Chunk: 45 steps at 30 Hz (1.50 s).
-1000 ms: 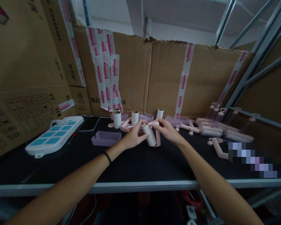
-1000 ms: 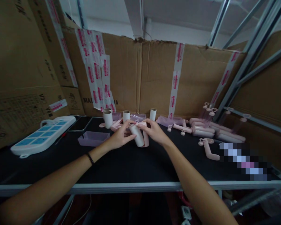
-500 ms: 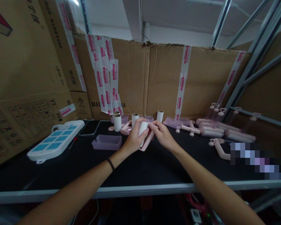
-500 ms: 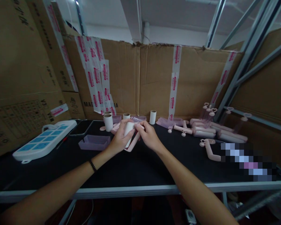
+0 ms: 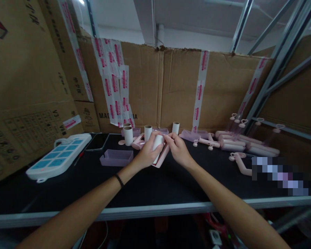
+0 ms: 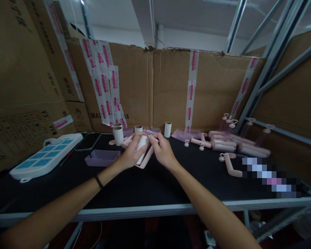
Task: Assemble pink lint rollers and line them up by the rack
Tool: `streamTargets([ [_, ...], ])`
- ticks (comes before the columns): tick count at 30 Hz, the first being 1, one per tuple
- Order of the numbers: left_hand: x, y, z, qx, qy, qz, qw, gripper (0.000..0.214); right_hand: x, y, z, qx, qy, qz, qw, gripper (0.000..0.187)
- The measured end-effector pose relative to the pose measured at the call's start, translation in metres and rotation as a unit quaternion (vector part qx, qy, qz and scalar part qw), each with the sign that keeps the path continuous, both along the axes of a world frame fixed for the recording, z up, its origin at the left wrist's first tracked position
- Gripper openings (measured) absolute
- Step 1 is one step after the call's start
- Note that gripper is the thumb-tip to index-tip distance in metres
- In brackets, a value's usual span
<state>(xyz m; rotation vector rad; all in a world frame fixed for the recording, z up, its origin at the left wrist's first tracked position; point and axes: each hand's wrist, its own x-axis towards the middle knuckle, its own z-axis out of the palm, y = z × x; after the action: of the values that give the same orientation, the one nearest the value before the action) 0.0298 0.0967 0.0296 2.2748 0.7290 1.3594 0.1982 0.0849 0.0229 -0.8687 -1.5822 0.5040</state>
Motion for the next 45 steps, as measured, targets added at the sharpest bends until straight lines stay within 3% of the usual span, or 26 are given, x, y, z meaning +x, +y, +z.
streamTargets([
  [6,0.002,0.000,-0.004,-0.015,0.007,-0.030,0.999,0.035,0.001,0.003,-0.002,0.004,0.003,-0.024,1.000,0.034],
  [10,0.002,-0.003,-0.003,-0.002,0.010,-0.021,1.000,0.038,0.000,0.001,0.001,-0.017,0.021,0.000,1.000,0.032],
  [16,-0.001,-0.009,0.000,-0.021,-0.034,-0.026,0.999,0.062,-0.002,-0.002,0.002,-0.063,0.051,0.048,0.996,0.035],
  [26,0.001,-0.006,-0.013,0.005,-0.009,-0.040,0.999,0.063,-0.010,-0.009,-0.004,0.067,-0.002,-0.014,0.998,0.041],
  [33,0.002,-0.008,-0.016,0.021,0.021,-0.068,0.997,0.070,-0.014,-0.012,-0.001,0.086,0.000,-0.010,0.996,0.039],
  [45,0.006,-0.017,-0.009,-0.020,-0.031,-0.093,0.995,0.067,-0.018,-0.020,-0.001,0.119,0.026,-0.023,0.992,0.035],
])
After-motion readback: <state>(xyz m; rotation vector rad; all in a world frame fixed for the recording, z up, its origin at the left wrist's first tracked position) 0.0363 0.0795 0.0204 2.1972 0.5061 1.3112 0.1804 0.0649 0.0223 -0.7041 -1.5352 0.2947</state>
